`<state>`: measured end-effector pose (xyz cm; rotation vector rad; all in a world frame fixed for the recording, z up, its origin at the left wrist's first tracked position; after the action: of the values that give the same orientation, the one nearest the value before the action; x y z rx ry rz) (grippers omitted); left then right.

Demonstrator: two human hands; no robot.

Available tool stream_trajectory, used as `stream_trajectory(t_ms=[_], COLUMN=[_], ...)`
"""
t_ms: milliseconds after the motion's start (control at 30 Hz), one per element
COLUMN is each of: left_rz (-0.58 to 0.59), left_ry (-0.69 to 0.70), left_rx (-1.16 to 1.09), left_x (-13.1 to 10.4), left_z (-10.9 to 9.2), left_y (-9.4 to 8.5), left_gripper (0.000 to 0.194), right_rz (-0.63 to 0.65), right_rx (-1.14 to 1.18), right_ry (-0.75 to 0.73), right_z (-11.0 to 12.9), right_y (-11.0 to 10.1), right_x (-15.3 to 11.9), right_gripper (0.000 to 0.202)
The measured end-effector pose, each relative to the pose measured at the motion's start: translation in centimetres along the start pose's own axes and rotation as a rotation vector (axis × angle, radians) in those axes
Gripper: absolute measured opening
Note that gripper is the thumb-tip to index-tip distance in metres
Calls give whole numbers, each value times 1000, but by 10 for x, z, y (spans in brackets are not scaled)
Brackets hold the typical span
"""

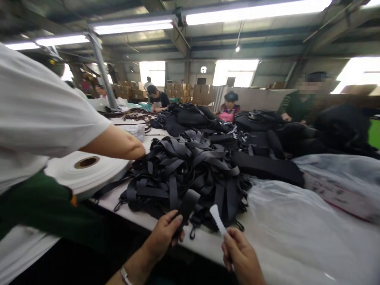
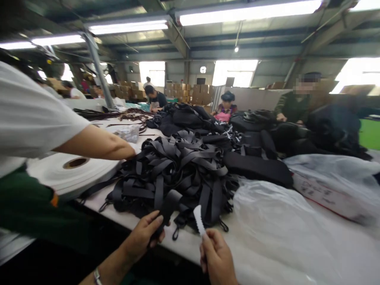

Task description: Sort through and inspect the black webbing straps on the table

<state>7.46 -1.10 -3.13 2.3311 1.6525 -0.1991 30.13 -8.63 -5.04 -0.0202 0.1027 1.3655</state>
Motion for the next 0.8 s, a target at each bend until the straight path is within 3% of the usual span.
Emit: stream_trajectory(t_ms=[200, 433, 633, 800], left_rz=[59, 275, 265, 199], left_ry=[-29, -37, -39, -51], left_rx=[-41, 164, 151, 167], left_x=[-18, -28, -23, -18], left_z=[-23, -25, -23, -22], left_y=[1, 16, 19, 12], left_gripper=[49, 54, 58, 52], right_rz=[55, 215, 316, 355], right_rx=[114, 243, 312, 188], right_ry=[32, 16, 83, 101], right_z=[19, 18, 4, 1], right_y=[28, 47, 45, 39], right_x=[11, 11, 8, 2], right_gripper=[54, 44, 46, 47])
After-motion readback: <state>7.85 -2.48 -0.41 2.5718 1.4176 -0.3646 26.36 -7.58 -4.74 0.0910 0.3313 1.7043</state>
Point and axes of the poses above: each hand's wrist, its own x-axis towards the middle knuckle, its own y-axis out of the palm, z = x × y, the point moved 1 cm from there along x, towards the middle knuckle, and after that the axes turned 5 degrees about -y, right-handed, at the moved point
